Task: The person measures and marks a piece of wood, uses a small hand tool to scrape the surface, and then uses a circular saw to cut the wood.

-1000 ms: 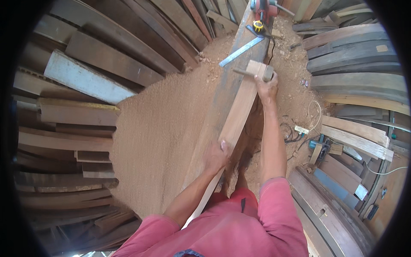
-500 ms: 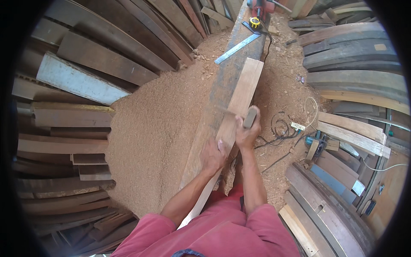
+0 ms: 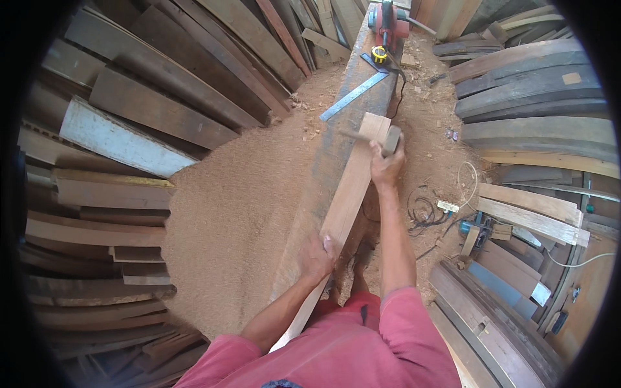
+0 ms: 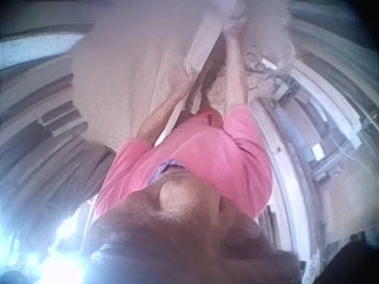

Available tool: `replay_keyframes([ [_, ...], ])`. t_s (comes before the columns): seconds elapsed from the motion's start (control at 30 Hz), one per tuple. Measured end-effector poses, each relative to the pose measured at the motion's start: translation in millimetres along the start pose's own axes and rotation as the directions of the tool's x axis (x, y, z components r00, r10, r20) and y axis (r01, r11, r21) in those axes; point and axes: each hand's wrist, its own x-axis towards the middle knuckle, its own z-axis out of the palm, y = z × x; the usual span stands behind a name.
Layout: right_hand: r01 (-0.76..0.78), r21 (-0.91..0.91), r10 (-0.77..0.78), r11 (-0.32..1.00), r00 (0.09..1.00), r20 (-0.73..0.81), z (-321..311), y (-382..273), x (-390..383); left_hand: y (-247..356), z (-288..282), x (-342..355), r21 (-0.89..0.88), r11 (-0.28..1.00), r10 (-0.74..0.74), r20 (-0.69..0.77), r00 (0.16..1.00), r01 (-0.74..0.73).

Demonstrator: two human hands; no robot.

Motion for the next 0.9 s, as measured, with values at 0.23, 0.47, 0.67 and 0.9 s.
replay_keyframes([
  [0.23, -0.023, -0.001, 0.023, 1.000, 0.997, 0.080, 2.2, 6.3, 47.3, -3.6, 12.2, 1.8, -0.001, 0.999, 0.033, -0.039, 0.999, -0.033],
  [0.47, -0.047, -0.064, 0.047, 0.997, 0.999, 0.005, 10.5, 0.1, 33.3, -10.6, 16.6, 2.5, 0.009, 1.000, 0.009, -0.054, 0.999, -0.008],
  [0.67, -0.213, -0.153, 0.228, 0.965, 0.970, 0.084, -15.1, 60.4, 135.7, 3.8, 12.3, 3.1, 0.046, 0.999, -0.024, -0.011, 1.000, 0.024],
  [0.9, -0.672, 0.332, 0.649, 0.662, 0.736, 0.195, -136.8, 123.9, -45.8, -13.4, 19.6, 7.7, 0.034, 0.999, 0.000, -0.035, 0.999, 0.002],
])
